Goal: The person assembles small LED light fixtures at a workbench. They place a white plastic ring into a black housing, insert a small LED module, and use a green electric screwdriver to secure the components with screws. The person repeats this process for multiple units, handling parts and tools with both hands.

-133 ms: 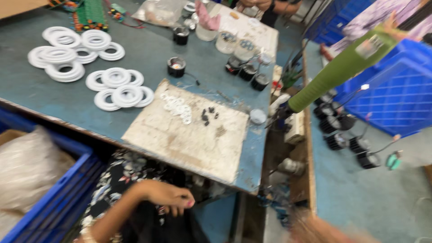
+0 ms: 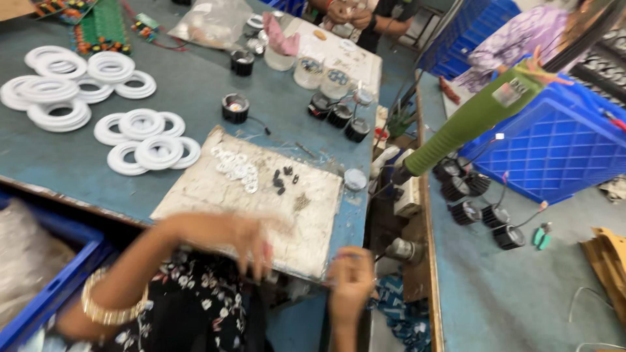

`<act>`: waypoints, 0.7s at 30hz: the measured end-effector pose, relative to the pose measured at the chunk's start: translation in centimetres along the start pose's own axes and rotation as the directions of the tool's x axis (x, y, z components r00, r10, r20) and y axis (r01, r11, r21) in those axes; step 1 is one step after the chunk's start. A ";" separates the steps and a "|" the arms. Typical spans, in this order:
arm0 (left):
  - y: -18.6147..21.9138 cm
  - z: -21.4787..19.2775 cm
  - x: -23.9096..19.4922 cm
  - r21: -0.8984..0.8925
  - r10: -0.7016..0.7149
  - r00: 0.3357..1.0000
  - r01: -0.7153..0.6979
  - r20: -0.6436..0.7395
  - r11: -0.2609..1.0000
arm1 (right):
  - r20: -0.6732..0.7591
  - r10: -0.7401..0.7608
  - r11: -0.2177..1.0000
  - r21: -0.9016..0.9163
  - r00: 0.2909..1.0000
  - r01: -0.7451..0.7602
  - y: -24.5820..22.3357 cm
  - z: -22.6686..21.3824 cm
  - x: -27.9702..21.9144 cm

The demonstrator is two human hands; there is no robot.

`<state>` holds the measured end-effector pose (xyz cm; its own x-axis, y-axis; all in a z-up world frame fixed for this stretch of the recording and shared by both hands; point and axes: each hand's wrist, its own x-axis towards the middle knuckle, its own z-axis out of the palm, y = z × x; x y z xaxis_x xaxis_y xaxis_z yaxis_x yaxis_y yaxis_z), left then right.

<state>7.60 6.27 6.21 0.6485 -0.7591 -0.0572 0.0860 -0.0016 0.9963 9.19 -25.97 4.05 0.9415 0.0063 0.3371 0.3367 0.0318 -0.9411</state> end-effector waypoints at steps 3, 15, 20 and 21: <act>4.9 -12.8 6.3 0.482 0.229 0.909 -0.035 -0.349 0.876 | 0.155 0.100 0.988 -0.131 0.983 -0.080 1.9 3.2 0.7; -0.5 -31.6 24.9 0.655 0.523 0.404 0.346 -0.751 0.672 | -0.015 -0.004 0.929 -0.371 1.000 -0.002 4.7 5.4 0.7; -0.9 -30.8 23.8 0.635 0.587 0.241 0.274 -0.772 0.722 | -0.052 -0.030 0.911 -0.412 0.998 0.006 4.9 5.8 0.5; -0.8 -30.8 23.1 0.637 0.605 0.200 0.246 -0.770 0.730 | -0.067 -0.042 0.909 -0.417 0.997 0.010 4.8 5.9 0.5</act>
<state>45.85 8.77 2.07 0.7646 0.3487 0.5421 -0.2596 -0.6032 0.7542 11.15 -19.87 -0.10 0.9255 -0.0620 0.3737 0.3226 -0.3879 -0.8634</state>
